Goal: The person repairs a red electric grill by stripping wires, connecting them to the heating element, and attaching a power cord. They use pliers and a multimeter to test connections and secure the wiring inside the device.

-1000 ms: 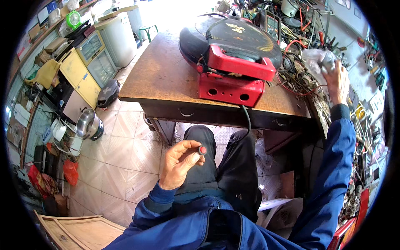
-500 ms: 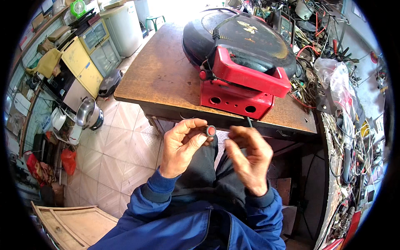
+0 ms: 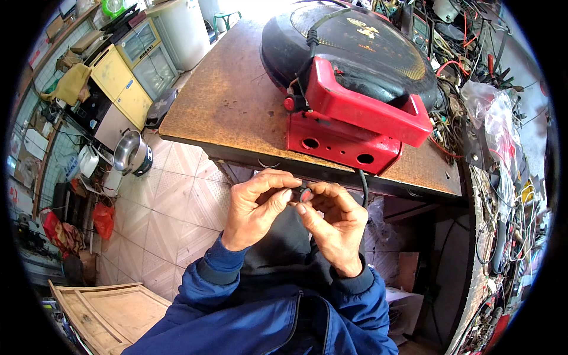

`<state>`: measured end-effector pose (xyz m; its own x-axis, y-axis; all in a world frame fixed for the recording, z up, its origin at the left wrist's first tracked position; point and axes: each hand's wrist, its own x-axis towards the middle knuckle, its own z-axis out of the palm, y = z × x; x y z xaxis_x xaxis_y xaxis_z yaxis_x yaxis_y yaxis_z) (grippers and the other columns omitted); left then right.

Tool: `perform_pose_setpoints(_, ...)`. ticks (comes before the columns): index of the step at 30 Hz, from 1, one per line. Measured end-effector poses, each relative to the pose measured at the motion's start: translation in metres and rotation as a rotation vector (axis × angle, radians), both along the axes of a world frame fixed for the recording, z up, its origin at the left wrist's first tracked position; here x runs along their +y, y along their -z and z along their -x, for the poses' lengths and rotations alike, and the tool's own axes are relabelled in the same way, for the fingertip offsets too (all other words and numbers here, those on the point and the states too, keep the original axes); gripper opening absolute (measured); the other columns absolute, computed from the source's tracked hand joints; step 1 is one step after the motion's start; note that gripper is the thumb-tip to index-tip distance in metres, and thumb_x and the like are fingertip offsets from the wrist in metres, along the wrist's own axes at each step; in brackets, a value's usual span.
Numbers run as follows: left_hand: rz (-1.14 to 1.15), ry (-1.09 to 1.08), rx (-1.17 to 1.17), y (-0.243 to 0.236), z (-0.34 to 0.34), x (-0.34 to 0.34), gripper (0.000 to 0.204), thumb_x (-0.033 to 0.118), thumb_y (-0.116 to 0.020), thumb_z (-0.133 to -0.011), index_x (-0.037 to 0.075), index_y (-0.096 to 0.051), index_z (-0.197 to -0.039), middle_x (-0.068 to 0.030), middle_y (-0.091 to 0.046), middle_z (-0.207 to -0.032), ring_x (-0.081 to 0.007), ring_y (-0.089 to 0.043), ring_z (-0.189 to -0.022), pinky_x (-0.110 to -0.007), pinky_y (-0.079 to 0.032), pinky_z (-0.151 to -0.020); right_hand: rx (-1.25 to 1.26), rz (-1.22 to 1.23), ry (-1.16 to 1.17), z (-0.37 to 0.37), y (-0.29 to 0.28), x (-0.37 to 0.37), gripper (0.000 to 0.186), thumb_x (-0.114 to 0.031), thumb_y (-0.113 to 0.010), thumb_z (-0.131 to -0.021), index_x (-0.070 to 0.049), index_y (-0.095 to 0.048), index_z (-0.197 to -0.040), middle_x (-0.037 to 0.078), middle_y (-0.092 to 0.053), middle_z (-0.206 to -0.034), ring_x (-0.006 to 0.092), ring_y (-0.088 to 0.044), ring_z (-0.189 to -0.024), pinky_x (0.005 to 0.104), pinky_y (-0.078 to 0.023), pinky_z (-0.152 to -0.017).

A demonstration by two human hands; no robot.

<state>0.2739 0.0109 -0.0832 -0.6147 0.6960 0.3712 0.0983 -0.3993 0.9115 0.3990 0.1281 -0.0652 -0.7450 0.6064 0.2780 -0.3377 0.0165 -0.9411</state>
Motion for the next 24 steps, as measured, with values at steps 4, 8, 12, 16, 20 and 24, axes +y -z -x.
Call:
perform_pose_setpoints(4,0.001,-0.031,-0.028,-0.024,-0.006,0.003,0.029,-0.003,-0.066,-0.099,-0.002,-0.065,-0.128,-0.0072,-0.068,-0.116,-0.0128,-0.068,-0.103,-0.027,-0.057,-0.089,0.073,-0.038,0.115,0.004,-0.003,-0.005,0.034,0.007,-0.080,-0.085,0.006,-0.067,-0.116,0.007,-0.071,-0.101,0.0126,-0.069,-0.092,0.0282,-0.057,-0.084)
perform_pose_setpoints(8,-0.015,-0.270,0.100,-0.039,-0.003,0.007,0.027,-0.004,-0.064,-0.099,-0.002,-0.065,-0.125,-0.0087,-0.065,-0.121,-0.0131,-0.068,-0.102,-0.027,-0.057,-0.088,0.128,0.070,0.238,0.015,-0.006,-0.008,0.035,0.009,-0.078,-0.086,0.008,-0.065,-0.118,0.010,-0.072,-0.101,0.0157,-0.071,-0.091,0.0293,-0.059,-0.083)
perform_pose_setpoints(12,-0.028,-0.448,0.283,-0.046,0.018,0.014,0.028,-0.005,-0.063,-0.096,-0.003,-0.064,-0.125,-0.0129,-0.065,-0.125,-0.0187,-0.069,-0.104,-0.029,-0.057,-0.087,0.136,0.077,0.319,0.027,-0.009,-0.009,0.035,0.010,-0.076,-0.088,0.009,-0.065,-0.120,0.012,-0.072,-0.101,0.0163,-0.072,-0.088,0.0285,-0.059,-0.080)
perform_pose_setpoints(16,0.068,-0.366,0.347,-0.050,0.038,0.019,0.035,-0.007,-0.062,-0.093,-0.005,-0.062,-0.128,-0.0182,-0.067,-0.123,-0.0235,-0.071,-0.104,-0.032,-0.057,-0.088,0.107,0.020,0.382,0.035,-0.007,-0.008,0.035,0.009,-0.077,-0.088,0.008,-0.065,-0.121,0.011,-0.073,-0.099,0.0148,-0.071,-0.086,0.0272,-0.058,-0.079)
perform_pose_setpoints(20,0.153,-0.190,0.251,-0.063,0.046,0.024,0.044,-0.009,-0.061,-0.090,-0.006,-0.057,-0.134,-0.0213,-0.067,-0.124,-0.0285,-0.073,-0.105,-0.035,-0.059,-0.088,0.030,-0.026,0.428,0.040,-0.010,-0.009,0.035,0.008,-0.078,-0.088,0.008,-0.066,-0.120,0.011,-0.074,-0.097,0.0134,-0.071,-0.085,0.0259,-0.058,-0.078)
perform_pose_setpoints(24,0.108,-0.118,0.333,-0.062,0.061,0.028,0.055,-0.010,-0.061,-0.089,-0.007,-0.048,-0.142,-0.0210,-0.064,-0.130,-0.0269,-0.069,-0.113,-0.036,-0.058,-0.093,0.035,-0.124,0.497,0.048,-0.009,-0.009,0.032,0.006,-0.081,-0.086,0.007,-0.068,-0.115,0.010,-0.075,-0.093,0.0123,-0.072,-0.080,0.0252,-0.058,-0.074)
